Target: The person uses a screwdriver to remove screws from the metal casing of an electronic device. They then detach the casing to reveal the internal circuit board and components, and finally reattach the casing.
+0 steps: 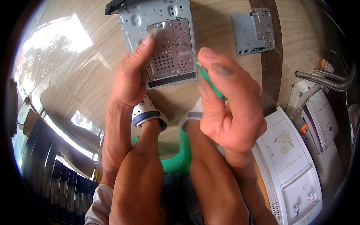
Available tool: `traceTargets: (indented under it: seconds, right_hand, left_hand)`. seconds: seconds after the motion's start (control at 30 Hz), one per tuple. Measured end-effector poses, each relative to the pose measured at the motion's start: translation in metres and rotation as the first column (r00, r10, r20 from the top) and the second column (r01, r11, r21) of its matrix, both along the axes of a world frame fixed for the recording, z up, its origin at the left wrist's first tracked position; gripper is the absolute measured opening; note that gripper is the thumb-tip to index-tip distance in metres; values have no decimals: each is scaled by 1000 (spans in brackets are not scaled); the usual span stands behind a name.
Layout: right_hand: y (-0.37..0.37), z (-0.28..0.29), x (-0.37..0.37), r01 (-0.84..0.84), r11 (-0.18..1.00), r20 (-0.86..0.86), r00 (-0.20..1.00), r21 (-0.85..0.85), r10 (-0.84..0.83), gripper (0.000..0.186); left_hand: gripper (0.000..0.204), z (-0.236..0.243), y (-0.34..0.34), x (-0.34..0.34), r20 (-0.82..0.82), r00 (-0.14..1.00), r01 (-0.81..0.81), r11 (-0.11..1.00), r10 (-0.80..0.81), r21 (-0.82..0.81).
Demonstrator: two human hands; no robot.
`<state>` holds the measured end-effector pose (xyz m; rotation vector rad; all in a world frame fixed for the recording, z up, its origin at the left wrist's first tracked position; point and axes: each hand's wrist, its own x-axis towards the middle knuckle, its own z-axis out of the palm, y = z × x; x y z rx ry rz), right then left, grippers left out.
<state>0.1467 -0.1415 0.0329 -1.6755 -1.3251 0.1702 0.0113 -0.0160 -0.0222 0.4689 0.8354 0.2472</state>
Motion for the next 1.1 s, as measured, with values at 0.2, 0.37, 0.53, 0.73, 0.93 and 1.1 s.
traceTargets:
  seconds: [0.2, 0.37, 0.53, 0.73, 0.93, 1.1]
  right_hand:
    - [8, 15, -7, -3, 991, 155, 988, -135, 24, 32]
    - [14, 15, -3, -81, 983, 254, 960, -165, 121, 38]
    - [16, 2, -4, -97, 991, 272, 955, -87, 117, 45]
    - [18, 15, -9, -106, 980, 235, 961, -171, 145, 37]
    - [26, 3, -6, -130, 988, 276, 950, -80, 147, 34]
    - [16, 15, -2, -128, 968, 183, 969, -218, 169, 35]
  left_hand:
    - [59, 1, 0, 0, -10, 1000, -7, 1000, 7, -4]
    - [59, -2, 1, -3, 8, 1000, 14, 1000, -14, 1]
    - [58, -1, 0, 1, -11, 1000, -6, 1000, 6, -8]
    - [56, -2, 1, -2, 18, 1000, 17, 1000, -17, -14]
    - [54, -1, 2, -2, 9, 1000, 14, 1000, -14, -27]
    - [53, -2, 1, -3, 4, 1000, 19, 1000, -19, -4]
